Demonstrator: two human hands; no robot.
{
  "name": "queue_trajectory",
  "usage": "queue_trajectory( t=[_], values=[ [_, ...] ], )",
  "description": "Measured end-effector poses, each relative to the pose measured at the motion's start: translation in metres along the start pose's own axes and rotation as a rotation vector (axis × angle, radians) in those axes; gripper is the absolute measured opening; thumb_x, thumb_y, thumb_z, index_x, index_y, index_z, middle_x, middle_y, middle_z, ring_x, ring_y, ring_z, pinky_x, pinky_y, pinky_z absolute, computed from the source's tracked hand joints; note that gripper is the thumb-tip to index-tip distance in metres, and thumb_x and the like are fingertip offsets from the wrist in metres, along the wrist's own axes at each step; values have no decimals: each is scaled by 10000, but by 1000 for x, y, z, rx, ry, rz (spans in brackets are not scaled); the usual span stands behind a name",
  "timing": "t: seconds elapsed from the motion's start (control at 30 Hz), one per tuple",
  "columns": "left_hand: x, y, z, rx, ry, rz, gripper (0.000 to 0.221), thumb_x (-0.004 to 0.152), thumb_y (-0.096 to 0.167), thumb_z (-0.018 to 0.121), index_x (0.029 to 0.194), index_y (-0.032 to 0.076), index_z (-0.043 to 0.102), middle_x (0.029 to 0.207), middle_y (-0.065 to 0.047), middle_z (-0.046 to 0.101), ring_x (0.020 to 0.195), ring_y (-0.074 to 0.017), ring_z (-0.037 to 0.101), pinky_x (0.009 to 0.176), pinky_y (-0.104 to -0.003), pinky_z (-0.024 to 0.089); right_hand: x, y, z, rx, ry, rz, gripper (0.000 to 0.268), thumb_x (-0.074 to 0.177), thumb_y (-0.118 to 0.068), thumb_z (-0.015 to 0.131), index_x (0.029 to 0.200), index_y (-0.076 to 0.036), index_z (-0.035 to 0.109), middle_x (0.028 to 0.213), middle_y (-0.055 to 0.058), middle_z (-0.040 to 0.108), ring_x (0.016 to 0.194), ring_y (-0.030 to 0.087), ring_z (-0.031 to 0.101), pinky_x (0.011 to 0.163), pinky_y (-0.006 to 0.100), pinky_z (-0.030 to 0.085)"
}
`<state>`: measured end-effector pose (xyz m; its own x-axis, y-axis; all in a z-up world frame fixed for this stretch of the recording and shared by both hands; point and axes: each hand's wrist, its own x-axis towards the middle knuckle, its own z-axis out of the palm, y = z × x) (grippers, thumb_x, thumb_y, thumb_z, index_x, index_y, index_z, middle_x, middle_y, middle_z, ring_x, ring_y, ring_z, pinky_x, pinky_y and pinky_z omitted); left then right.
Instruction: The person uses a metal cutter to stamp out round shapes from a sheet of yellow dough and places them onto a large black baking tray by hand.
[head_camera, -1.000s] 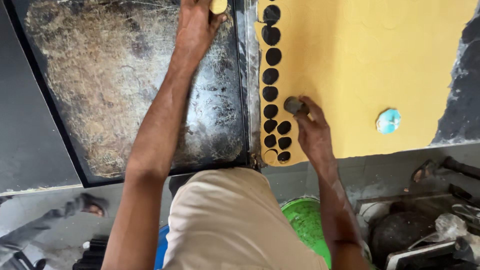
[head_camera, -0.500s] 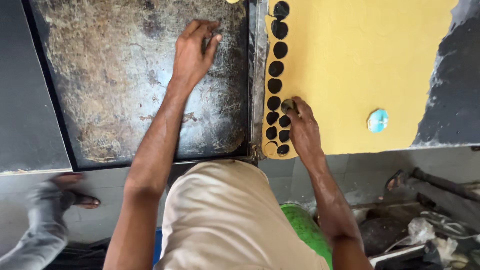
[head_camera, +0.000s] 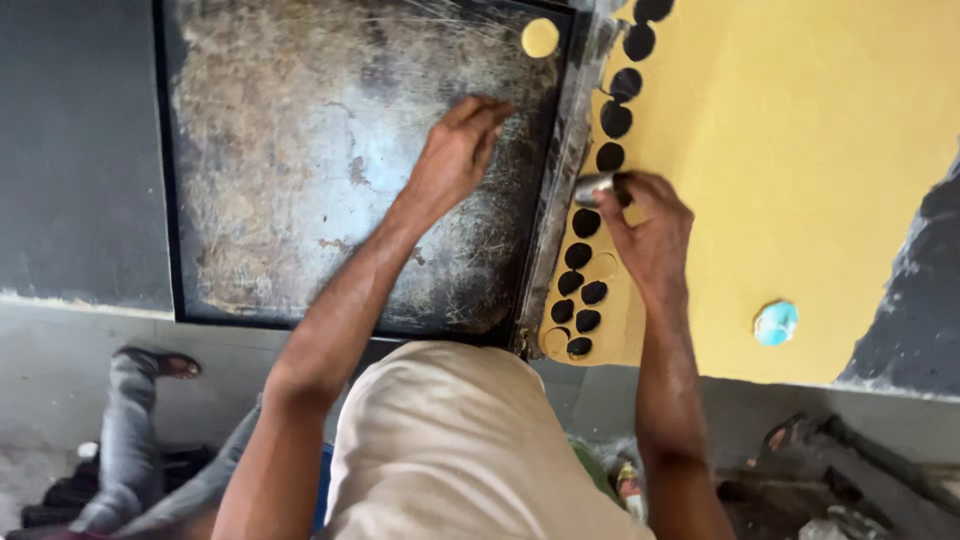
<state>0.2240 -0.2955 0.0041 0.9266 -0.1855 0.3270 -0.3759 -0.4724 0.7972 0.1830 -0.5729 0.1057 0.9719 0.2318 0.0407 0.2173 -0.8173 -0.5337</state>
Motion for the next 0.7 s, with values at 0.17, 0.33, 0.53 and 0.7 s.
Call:
queue_trajectory(
  t=[0.17,0.33,0.53,0.7],
  values=[
    [-7,17,0,-158,-91,-138,249,1031,47,647,1270,12,703,1306,-182,648,972,-246,735,744,-283,624,-23,7,-31,-34,38,32,114,1018,-12,724,1123,32,712,1367,194,634,1109,331,719,812,351,591],
    [-9,23,-8,-147,-89,-229,254,1037,68,648,1281,34,709,1284,-138,677,917,-210,740,694,-280,661,-77,5,-11,-234,15,-46,121,962,55,681,1069,9,713,1435,195,564,1271,381,633,998,399,561],
    [-20,29,1,-197,-88,-138,251,1053,88,647,1294,48,704,1311,-139,667,912,-195,733,732,-282,634,-103,10,5,-296,-29,-40,220,931,90,641,1129,40,723,1459,189,538,1304,382,613,1010,420,574],
    [-26,23,-10,-193,-49,-170,253,1052,97,661,1299,60,705,1284,-114,693,898,-175,722,747,-291,662,-81,7,14,-316,41,-65,178,967,80,635,1094,21,745,1399,215,609,1247,374,651,995,401,579]
  ],
)
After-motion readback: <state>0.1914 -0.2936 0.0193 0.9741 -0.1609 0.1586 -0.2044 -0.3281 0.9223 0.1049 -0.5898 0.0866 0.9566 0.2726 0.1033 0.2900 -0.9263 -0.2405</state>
